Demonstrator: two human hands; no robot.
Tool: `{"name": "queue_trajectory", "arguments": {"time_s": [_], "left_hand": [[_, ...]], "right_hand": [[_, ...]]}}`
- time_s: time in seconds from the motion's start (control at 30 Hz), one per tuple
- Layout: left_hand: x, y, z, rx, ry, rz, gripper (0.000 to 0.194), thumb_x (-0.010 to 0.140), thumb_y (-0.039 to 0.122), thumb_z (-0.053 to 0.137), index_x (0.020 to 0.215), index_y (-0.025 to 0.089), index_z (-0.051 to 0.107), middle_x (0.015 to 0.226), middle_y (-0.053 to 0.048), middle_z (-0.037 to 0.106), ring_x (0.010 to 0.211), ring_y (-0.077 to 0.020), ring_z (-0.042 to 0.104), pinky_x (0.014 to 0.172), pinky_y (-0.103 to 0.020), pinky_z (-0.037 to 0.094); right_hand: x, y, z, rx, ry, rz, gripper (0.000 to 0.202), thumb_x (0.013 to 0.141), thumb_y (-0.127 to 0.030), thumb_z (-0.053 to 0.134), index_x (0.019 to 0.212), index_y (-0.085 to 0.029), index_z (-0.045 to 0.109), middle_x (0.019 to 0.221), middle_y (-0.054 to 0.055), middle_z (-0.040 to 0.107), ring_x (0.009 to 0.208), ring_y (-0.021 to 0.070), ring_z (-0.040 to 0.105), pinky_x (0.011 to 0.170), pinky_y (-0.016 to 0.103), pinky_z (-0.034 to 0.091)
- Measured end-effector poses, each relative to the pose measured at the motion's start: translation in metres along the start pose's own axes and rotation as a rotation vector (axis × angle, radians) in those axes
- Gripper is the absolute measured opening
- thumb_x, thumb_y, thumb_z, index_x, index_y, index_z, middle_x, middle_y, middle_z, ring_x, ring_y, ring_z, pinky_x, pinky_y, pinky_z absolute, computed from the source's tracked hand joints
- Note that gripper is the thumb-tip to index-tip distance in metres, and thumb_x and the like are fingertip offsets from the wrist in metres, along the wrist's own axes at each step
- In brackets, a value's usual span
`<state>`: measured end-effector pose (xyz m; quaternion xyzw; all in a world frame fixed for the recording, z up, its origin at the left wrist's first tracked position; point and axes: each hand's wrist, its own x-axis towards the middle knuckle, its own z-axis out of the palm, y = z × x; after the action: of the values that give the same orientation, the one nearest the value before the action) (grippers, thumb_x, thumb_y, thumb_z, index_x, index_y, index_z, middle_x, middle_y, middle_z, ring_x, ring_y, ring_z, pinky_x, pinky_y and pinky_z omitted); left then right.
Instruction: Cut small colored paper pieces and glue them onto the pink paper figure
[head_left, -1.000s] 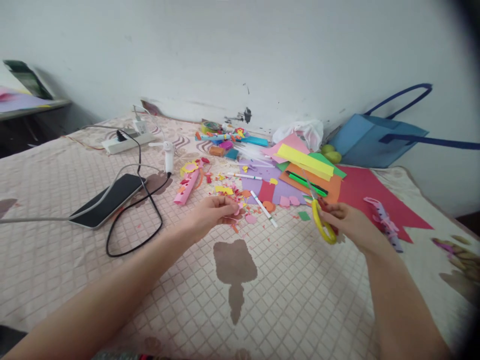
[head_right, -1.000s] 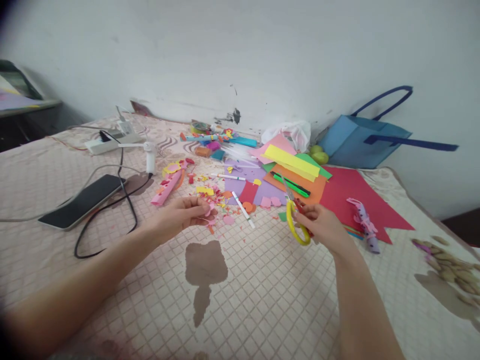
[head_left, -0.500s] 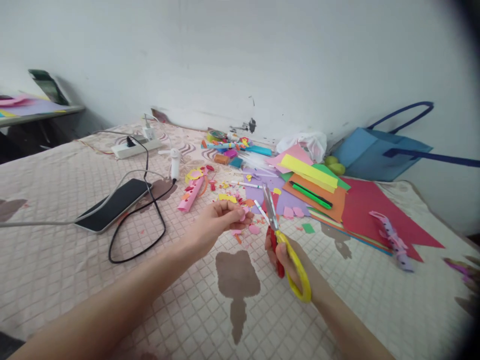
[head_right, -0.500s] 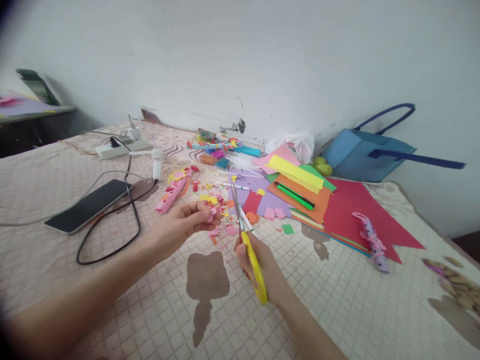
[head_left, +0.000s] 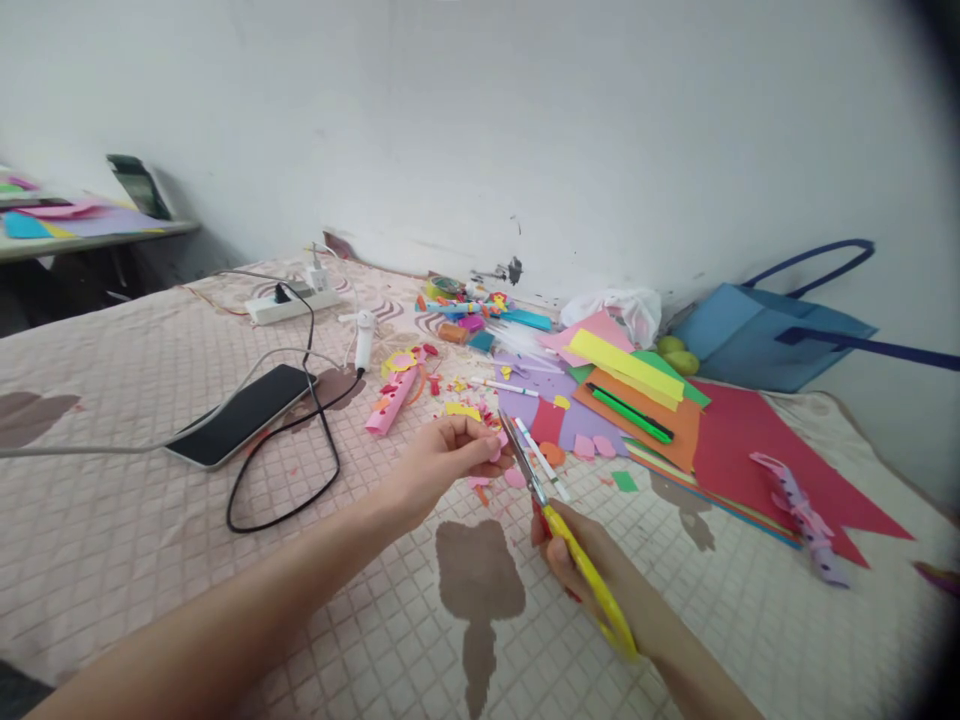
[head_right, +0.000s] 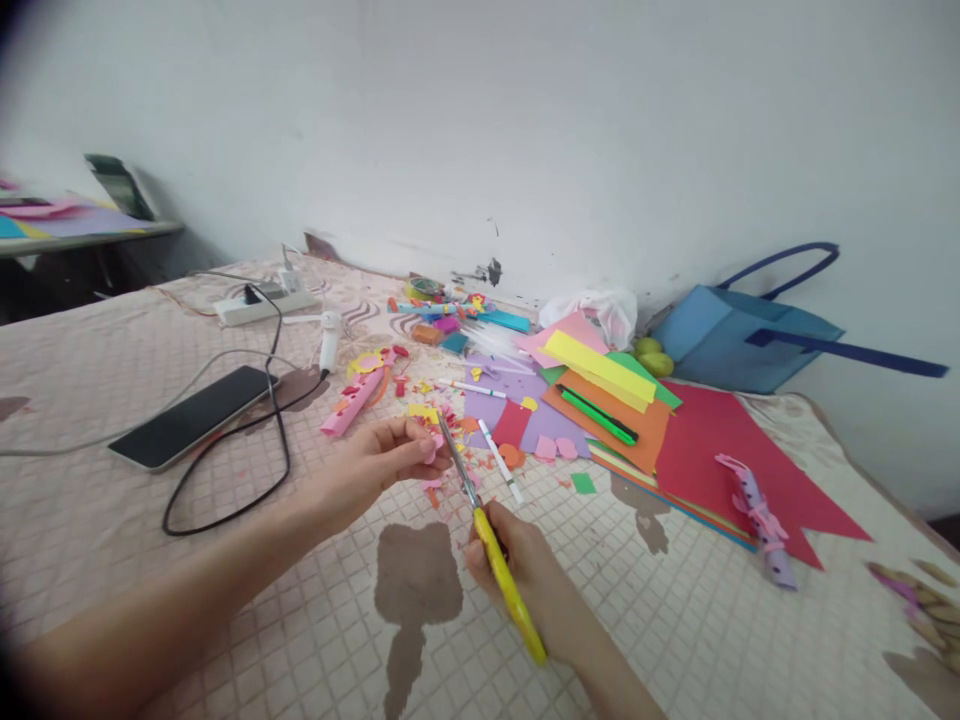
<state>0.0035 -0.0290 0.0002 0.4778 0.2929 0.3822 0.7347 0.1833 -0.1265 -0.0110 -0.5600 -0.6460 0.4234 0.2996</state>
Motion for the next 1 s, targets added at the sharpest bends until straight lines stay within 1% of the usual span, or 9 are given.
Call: {"name": "queue_trajectory", "arguments": {"time_s": [0.17,0.27,0.47,0.6,0.7,0.8,1.0], "left_hand": [[0.0011,0.0005,-0.0012,0.016,-0.024,0.014,0.023,0.073,0.031,0.069,0.074,0.011,0.056,0.078,-0.005,0.067,0.074,-0.0137,0.064,0.073,-0.028,0.051],[0.0014,0.0001,-0.0007,0.015,-0.021,0.018,0.022,0.073,0.030,0.068,0.075,0.011,0.056,0.078,-0.005,0.066,0.073,-0.0127,0.064,0.073,-0.028,0.051],[0.0017,0.0005,-0.0001,0.019,-0.025,0.022,0.021,0.074,0.030,0.067,0.075,0.012,0.056,0.077,-0.003,0.066,0.071,-0.0110,0.063,0.074,-0.028,0.051],[0.0019,0.0007,-0.0004,0.028,-0.029,0.015,0.021,0.075,0.029,0.067,0.076,0.012,0.056,0.077,-0.003,0.066,0.072,-0.0116,0.063,0.074,-0.028,0.051],[0.0019,0.0011,-0.0002,0.033,-0.027,0.009,0.021,0.074,0.029,0.068,0.075,0.011,0.056,0.077,-0.004,0.066,0.072,-0.0123,0.064,0.073,-0.028,0.051],[0.0020,0.0019,-0.0001,0.028,-0.030,0.007,0.022,0.074,0.029,0.068,0.074,0.011,0.056,0.075,-0.004,0.066,0.071,-0.0123,0.064,0.072,-0.028,0.051],[0.0024,0.0037,-0.0004,0.023,-0.051,-0.009,0.020,0.074,0.027,0.068,0.074,0.011,0.057,0.076,-0.004,0.066,0.072,-0.0118,0.064,0.070,-0.026,0.050]], "right_hand": [[-0.0014,-0.0078,-0.0034,-0.060,0.006,0.025,0.029,0.083,-0.047,0.045,0.071,-0.020,0.044,0.056,-0.004,0.039,0.046,0.0096,0.033,0.042,0.022,0.027],[-0.0008,-0.0077,-0.0037,-0.080,-0.006,0.050,0.025,0.083,-0.043,0.045,0.072,-0.020,0.042,0.057,-0.005,0.038,0.048,0.0092,0.032,0.043,0.022,0.026],[0.0008,-0.0045,-0.0049,-0.058,-0.040,0.052,0.031,0.083,-0.048,0.044,0.070,-0.020,0.038,0.057,-0.006,0.036,0.048,0.0084,0.030,0.044,0.021,0.025],[-0.0004,-0.0041,-0.0073,-0.049,-0.063,0.045,0.032,0.085,-0.048,0.043,0.070,-0.020,0.038,0.057,-0.006,0.036,0.049,0.0084,0.030,0.045,0.021,0.024],[-0.0017,-0.0064,-0.0086,-0.007,-0.093,0.075,0.033,0.085,-0.051,0.040,0.071,-0.021,0.038,0.055,-0.006,0.035,0.047,0.0083,0.029,0.043,0.021,0.022],[-0.0023,-0.0091,-0.0090,-0.010,-0.089,0.106,0.035,0.084,-0.052,0.039,0.070,-0.021,0.038,0.054,-0.006,0.034,0.047,0.0086,0.028,0.041,0.020,0.021],[-0.0018,-0.0059,-0.0096,-0.037,-0.084,0.098,0.032,0.083,-0.049,0.041,0.069,-0.021,0.036,0.054,-0.006,0.032,0.048,0.0085,0.028,0.042,0.021,0.022]]}}
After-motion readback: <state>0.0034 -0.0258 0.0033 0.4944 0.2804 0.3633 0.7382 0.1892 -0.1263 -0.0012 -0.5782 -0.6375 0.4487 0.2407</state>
